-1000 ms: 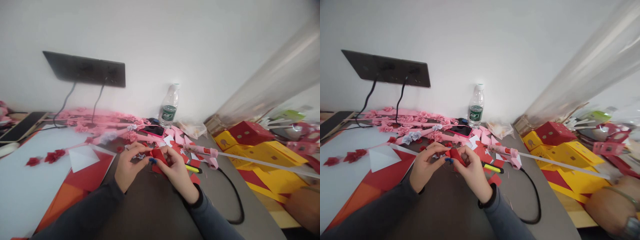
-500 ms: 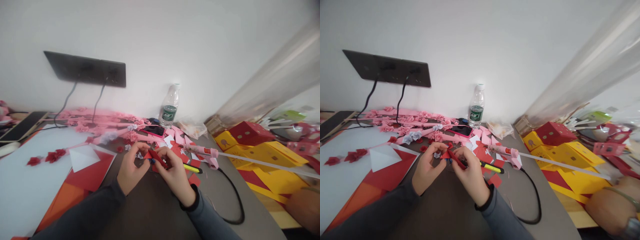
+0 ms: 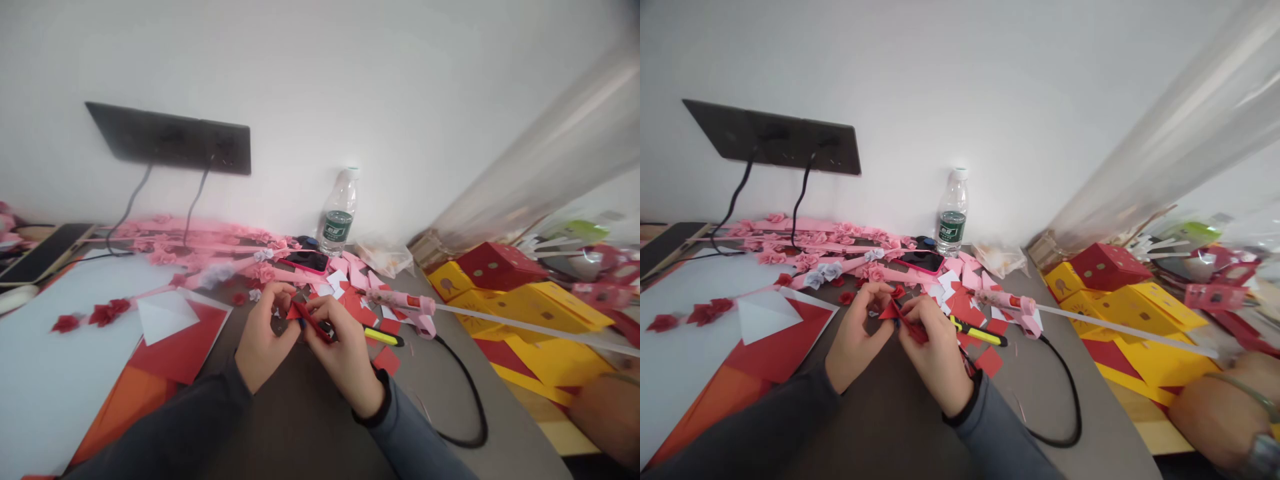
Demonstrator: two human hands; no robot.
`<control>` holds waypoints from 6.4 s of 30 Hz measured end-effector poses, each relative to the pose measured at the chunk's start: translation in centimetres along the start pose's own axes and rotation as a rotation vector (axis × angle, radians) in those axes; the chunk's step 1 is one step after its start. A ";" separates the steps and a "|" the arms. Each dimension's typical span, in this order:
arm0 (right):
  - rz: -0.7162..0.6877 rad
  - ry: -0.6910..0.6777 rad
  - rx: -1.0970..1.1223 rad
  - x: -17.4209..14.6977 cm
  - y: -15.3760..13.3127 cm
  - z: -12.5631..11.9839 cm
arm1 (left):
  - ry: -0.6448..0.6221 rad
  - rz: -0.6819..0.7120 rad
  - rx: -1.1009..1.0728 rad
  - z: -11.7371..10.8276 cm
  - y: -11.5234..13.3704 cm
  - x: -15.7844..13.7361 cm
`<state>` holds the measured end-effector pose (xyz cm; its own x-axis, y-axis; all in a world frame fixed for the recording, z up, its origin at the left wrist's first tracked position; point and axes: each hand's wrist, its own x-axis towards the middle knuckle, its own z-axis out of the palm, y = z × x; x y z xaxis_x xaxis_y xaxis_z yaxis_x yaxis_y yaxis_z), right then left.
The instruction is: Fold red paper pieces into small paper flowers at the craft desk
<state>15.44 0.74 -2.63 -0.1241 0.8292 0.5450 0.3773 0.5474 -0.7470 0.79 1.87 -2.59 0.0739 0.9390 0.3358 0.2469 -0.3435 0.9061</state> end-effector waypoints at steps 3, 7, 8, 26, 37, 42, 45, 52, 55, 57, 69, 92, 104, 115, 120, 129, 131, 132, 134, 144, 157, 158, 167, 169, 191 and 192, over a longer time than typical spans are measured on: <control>-0.033 0.008 -0.017 -0.1 -0.2 0.2 | -0.001 -0.024 -0.042 0.1 0.1 0.1; -0.037 0.031 -0.030 -0.1 -0.3 0.4 | -0.059 -0.062 -0.022 0.0 0.3 0.3; -0.032 0.032 -0.028 -0.1 -0.3 0.4 | -0.074 -0.067 -0.012 -0.1 0.4 0.3; 0.114 -0.005 0.126 -0.3 -0.8 0.4 | -0.062 0.020 0.067 -0.8 0.1 0.5; 0.219 -0.046 0.242 -0.3 -0.7 0.7 | 0.020 0.087 0.162 -1.1 -0.1 0.4; 0.360 -0.029 0.454 0.1 -0.5 0.4 | 0.018 0.173 0.238 -1.6 0.1 0.7; 0.412 -0.004 0.477 0.7 0.0 -0.4 | 0.005 0.263 0.178 -2.0 0.2 1.0; 0.458 -0.071 0.426 1.5 0.8 -1.6 | -0.090 -0.057 -0.142 -2.1 -0.4 1.8; 0.453 -0.082 0.425 1.6 0.6 -1.7 | -0.228 -0.174 -0.231 -1.7 -0.3 1.9; 0.457 -0.089 0.418 1.6 0.4 -1.7 | -0.255 -0.212 -0.274 -1.5 -0.2 1.9; 0.533 -0.125 0.426 1.5 0.5 -1.8 | -0.299 -0.168 -0.214 -1.8 0.2 2.2; 0.492 -0.181 0.404 1.5 0.5 -2.0 | -0.394 -0.247 -0.087 -2.1 -0.2 2.1; 0.452 -0.241 0.262 1.7 -0.2 -2.0 | -0.362 -0.126 -0.038 -1.8 -0.2 1.5; 0.597 -0.162 0.443 1.4 0.3 -1.9 | -0.406 -0.090 -0.035 -1.8 0.4 1.5; 0.597 -0.148 0.467 1.5 0.3 -1.8 | -0.449 -0.115 -0.047 -1.8 0.2 1.5; 0.579 -0.171 0.497 1.5 0.2 -1.8 | -0.490 -0.177 -0.130 -1.7 0.2 1.6; 0.586 -0.209 0.492 1.5 0.3 -1.8 | -0.492 -0.185 -0.155 -1.5 0.1 1.6; 0.591 -0.236 0.489 1.4 0.4 -1.7 | -0.491 -0.189 -0.165 -1.5 0.1 1.6; 0.586 -0.277 0.481 1.4 0.5 -1.7 | -0.488 -0.208 -0.180 -1.4 0.0 1.6; 0.481 -0.242 0.377 1.5 0.2 -1.7 | -0.457 -0.319 -0.358 -1.2 0.2 1.5; -0.109 -0.073 -0.008 1.6 0.8 -2.5 | -0.277 -0.397 -0.398 -1.4 -0.8 1.5; -0.099 -0.070 -0.002 1.6 0.8 -2.6 | -0.278 -0.402 -0.410 -1.4 -0.8 1.5; -0.132 -0.071 -0.058 1.6 1.1 -2.7 | -0.318 -0.423 -0.572 -1.1 -0.7 1.5; -0.144 -0.103 -0.078 1.6 1.0 -2.7 | -0.325 -0.396 -0.569 -1.1 -0.6 1.5; -0.245 0.034 -0.172 1.5 1.0 -3.1 | -0.368 -0.378 -0.601 -1.1 -0.2 1.4; -0.268 0.029 -0.198 1.4 0.9 -3.1 | -0.358 -0.377 -0.599 -1.1 -0.3 1.4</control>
<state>18.42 2.03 -1.34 -0.2179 0.6534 0.7250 0.5058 0.7109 -0.4887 -0.24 3.28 -2.07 0.4201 0.9069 -0.0327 -0.2371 0.1444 0.9607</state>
